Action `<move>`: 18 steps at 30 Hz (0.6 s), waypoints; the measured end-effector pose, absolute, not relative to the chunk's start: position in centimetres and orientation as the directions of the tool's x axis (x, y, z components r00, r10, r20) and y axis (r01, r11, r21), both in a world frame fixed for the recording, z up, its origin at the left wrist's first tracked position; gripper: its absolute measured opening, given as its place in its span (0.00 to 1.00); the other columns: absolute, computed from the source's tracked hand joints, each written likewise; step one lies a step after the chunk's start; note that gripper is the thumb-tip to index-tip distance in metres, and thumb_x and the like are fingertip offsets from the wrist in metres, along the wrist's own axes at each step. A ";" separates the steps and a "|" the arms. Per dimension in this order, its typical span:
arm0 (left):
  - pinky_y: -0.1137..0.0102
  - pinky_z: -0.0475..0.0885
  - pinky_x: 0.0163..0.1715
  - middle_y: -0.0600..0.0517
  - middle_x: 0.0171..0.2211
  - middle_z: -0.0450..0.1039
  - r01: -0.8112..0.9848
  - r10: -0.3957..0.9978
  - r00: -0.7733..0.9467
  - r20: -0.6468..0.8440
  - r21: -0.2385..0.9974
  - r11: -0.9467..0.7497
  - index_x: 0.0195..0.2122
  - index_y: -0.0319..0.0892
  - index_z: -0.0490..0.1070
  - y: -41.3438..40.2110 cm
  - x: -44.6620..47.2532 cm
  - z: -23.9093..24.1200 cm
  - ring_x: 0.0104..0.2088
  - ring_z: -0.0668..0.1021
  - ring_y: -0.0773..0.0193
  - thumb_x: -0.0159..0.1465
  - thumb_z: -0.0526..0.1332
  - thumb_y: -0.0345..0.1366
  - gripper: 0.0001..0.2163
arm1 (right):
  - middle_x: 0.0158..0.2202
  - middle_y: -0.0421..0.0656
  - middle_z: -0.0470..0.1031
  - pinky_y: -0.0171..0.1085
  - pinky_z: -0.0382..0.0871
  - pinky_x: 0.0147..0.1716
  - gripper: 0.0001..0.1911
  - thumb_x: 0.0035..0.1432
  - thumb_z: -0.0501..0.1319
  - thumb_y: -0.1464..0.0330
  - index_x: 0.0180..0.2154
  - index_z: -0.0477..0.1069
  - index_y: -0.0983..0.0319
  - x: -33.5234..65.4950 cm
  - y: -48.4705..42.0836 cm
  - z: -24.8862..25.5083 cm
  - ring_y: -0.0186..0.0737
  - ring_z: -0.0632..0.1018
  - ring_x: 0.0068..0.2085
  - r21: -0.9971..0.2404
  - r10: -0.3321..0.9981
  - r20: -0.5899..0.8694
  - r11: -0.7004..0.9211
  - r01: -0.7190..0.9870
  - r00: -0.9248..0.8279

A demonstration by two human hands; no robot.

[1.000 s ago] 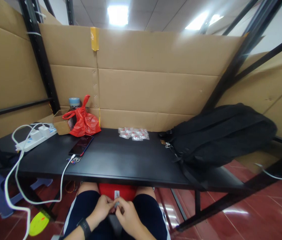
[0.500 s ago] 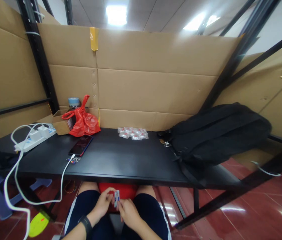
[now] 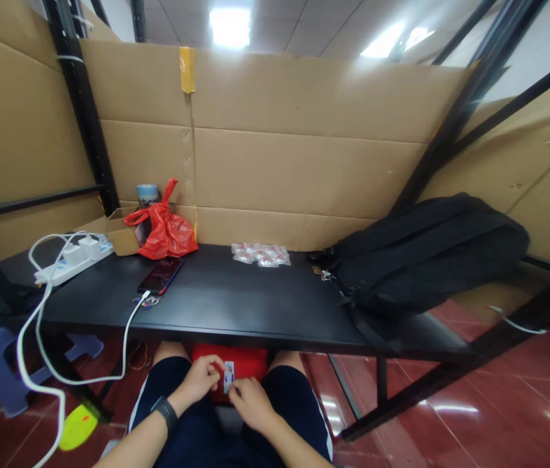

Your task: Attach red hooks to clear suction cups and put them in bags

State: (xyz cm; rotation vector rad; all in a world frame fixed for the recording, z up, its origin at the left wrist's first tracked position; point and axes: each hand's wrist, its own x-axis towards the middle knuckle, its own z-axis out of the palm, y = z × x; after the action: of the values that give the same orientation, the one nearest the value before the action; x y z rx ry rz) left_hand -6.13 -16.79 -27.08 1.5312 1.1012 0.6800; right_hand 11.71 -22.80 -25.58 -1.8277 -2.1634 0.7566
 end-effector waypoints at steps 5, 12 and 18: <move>0.73 0.64 0.27 0.56 0.17 0.67 0.504 0.922 0.385 -0.042 0.847 -0.172 0.35 0.39 0.74 -16.4 -6.9 -25.4 0.21 0.73 0.66 0.56 0.52 0.30 0.12 | 0.31 0.44 0.81 0.33 0.59 0.32 0.16 0.64 0.55 0.66 0.31 0.79 0.59 12.6 -22.1 -26.0 0.41 0.78 0.34 -0.505 0.974 -0.147 0.075 0.860 -0.171; 0.73 0.67 0.30 0.53 0.24 0.76 0.643 0.817 0.568 -0.097 0.672 -0.367 0.33 0.41 0.77 -15.7 -8.0 -24.8 0.27 0.78 0.64 0.56 0.53 0.28 0.12 | 0.32 0.44 0.81 0.32 0.59 0.32 0.11 0.60 0.58 0.71 0.31 0.79 0.61 14.6 -19.5 -27.1 0.38 0.78 0.34 -0.524 0.975 -0.132 0.084 0.848 -0.178; 0.70 0.70 0.42 0.49 0.36 0.80 0.723 0.823 0.560 -0.099 0.544 -0.426 0.42 0.41 0.77 -13.8 -8.2 -25.6 0.38 0.80 0.60 0.57 0.54 0.28 0.16 | 0.31 0.44 0.81 0.31 0.61 0.33 0.09 0.54 0.58 0.75 0.30 0.78 0.63 15.7 -16.8 -28.8 0.37 0.78 0.34 -0.495 0.968 -0.157 0.095 0.864 -0.196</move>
State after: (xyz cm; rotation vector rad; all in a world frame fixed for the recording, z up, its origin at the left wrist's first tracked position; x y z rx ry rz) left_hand -8.19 -13.82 -25.55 2.2580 1.2373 0.2452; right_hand 15.72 -16.85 -28.83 -1.8427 -2.1588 0.7327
